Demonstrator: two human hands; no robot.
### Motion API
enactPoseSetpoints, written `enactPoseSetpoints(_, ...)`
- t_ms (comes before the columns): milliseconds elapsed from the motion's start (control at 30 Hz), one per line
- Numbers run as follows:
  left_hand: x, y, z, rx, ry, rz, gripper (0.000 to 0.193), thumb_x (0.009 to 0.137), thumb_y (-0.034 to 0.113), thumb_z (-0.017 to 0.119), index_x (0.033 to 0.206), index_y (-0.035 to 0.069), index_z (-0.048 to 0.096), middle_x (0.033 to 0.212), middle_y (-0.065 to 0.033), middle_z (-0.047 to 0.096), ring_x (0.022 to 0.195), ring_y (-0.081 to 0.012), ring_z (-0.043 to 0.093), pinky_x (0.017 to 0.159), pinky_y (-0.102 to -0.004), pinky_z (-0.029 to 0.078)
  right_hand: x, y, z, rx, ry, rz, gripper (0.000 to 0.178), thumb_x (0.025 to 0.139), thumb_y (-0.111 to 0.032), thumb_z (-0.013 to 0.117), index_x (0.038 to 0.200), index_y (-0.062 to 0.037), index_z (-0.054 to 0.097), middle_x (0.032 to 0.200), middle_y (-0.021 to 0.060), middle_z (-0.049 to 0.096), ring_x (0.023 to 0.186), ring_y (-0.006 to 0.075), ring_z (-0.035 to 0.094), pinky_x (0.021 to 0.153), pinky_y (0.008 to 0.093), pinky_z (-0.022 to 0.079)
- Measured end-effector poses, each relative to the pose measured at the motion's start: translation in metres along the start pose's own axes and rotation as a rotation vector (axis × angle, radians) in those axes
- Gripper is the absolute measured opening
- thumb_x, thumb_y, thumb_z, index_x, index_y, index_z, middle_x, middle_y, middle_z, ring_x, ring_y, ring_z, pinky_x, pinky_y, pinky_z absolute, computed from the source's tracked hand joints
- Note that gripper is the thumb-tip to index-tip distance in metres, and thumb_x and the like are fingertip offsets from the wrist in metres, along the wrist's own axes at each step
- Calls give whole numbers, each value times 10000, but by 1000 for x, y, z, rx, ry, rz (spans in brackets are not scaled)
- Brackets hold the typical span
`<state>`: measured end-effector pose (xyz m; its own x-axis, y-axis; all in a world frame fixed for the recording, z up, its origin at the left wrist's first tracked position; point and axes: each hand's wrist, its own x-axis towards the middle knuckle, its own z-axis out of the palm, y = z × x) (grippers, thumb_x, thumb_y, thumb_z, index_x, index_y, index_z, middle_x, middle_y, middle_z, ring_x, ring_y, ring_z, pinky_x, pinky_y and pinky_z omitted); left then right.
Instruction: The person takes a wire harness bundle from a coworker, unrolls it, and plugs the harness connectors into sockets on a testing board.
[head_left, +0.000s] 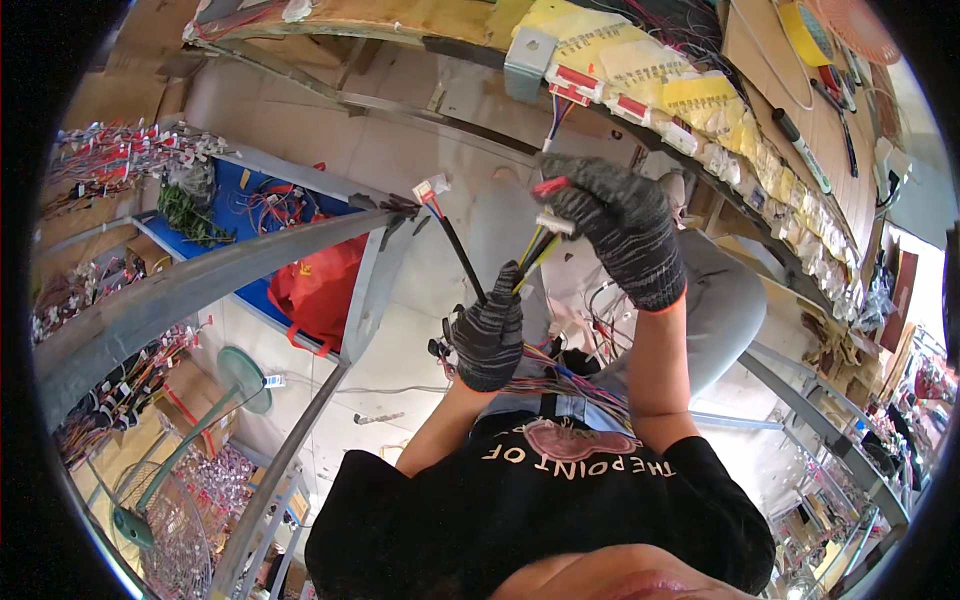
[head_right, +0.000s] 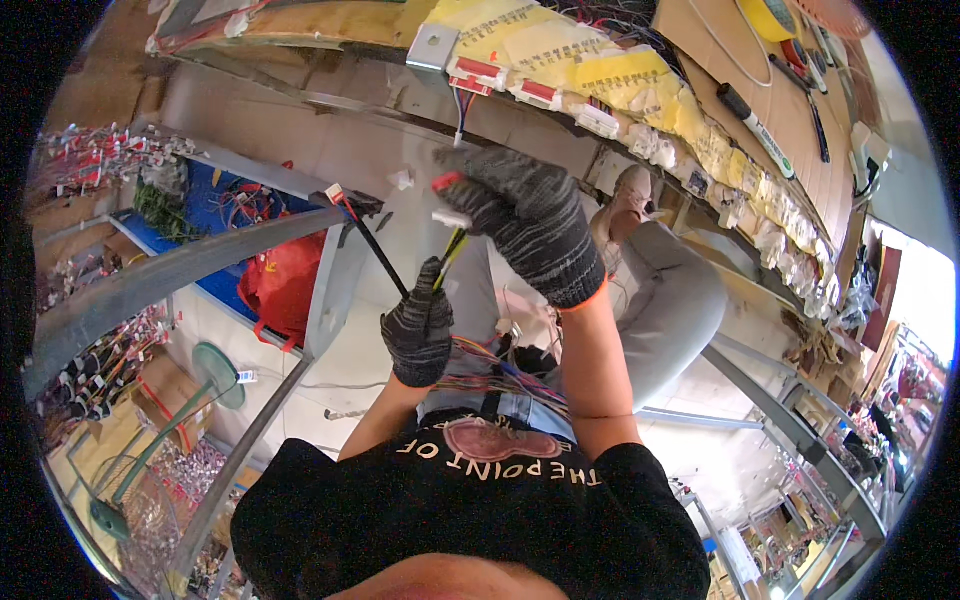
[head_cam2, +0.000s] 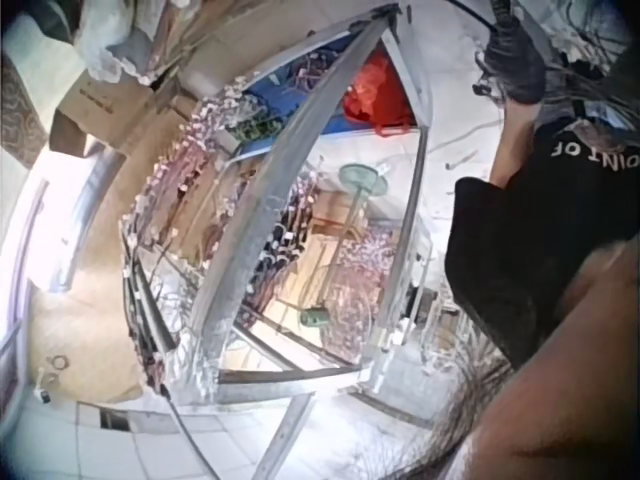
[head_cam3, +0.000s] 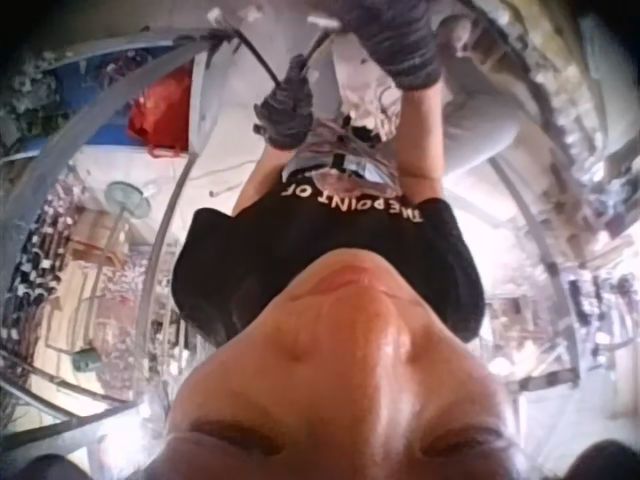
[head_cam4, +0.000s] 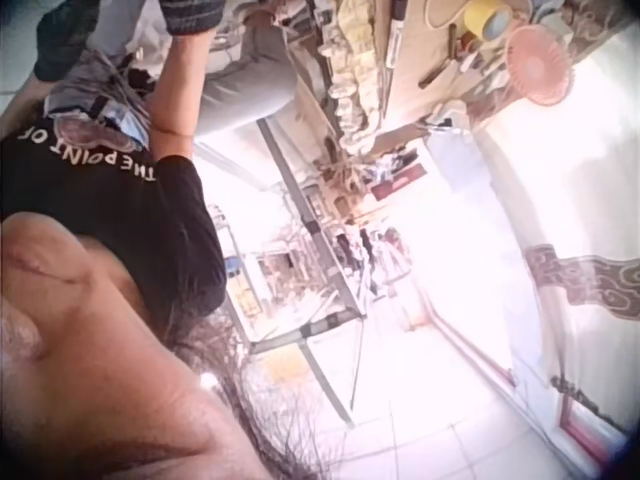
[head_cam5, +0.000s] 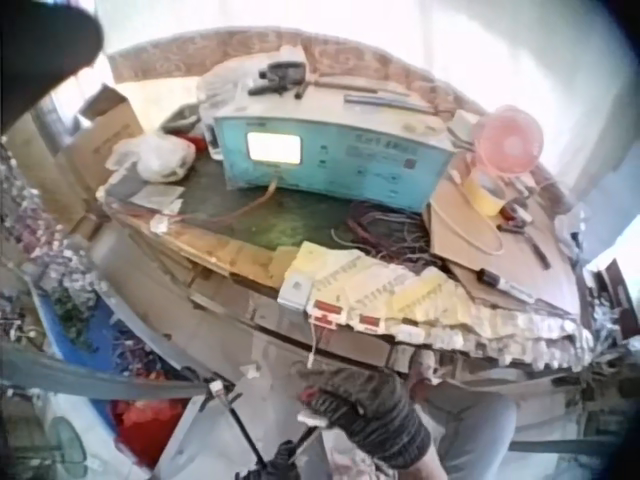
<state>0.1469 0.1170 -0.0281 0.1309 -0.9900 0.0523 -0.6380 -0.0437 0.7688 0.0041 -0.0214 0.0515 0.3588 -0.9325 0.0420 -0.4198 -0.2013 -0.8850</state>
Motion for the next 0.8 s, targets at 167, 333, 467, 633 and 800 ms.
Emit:
enactPoseSetpoints(167,8,11,11,-5,66,-42,404,798,83,506,1201,91,487,559,-33,530,481,-140,506,477,-266,410,-7,13,3,395,389,331,139,826,-101,531,899,-8,605,695,52,593,589,126,547,542,243,438)
enactPoseSetpoints(333,7,5,37,-178,175,3,405,806,23,486,1206,90,479,620,-57,560,519,-138,517,487,-286,424,9,22,21,575,625,354,137,848,-90,493,862,1,593,678,-1,555,548,57,479,482,202,384)
enactPoseSetpoints(467,15,20,33,-367,136,4,402,803,-11,472,1192,90,488,669,-82,587,555,-152,545,518,-289,448,10,32,23,428,713,262,130,826,-68,503,868,13,596,734,40,596,643,88,517,593,229,423)
enactPoseSetpoints(633,18,21,30,-360,60,39,318,800,-9,465,1086,79,573,723,-81,601,582,-150,554,548,-274,461,9,30,20,410,670,261,125,821,-72,515,851,18,596,729,48,592,637,96,518,593,240,425)
enactPoseSetpoints(800,21,18,30,-333,-14,56,286,789,9,483,1045,69,594,740,-74,602,586,-145,550,537,-269,453,14,22,19,459,686,263,121,826,-83,519,821,10,596,647,26,552,555,78,479,505,234,392)
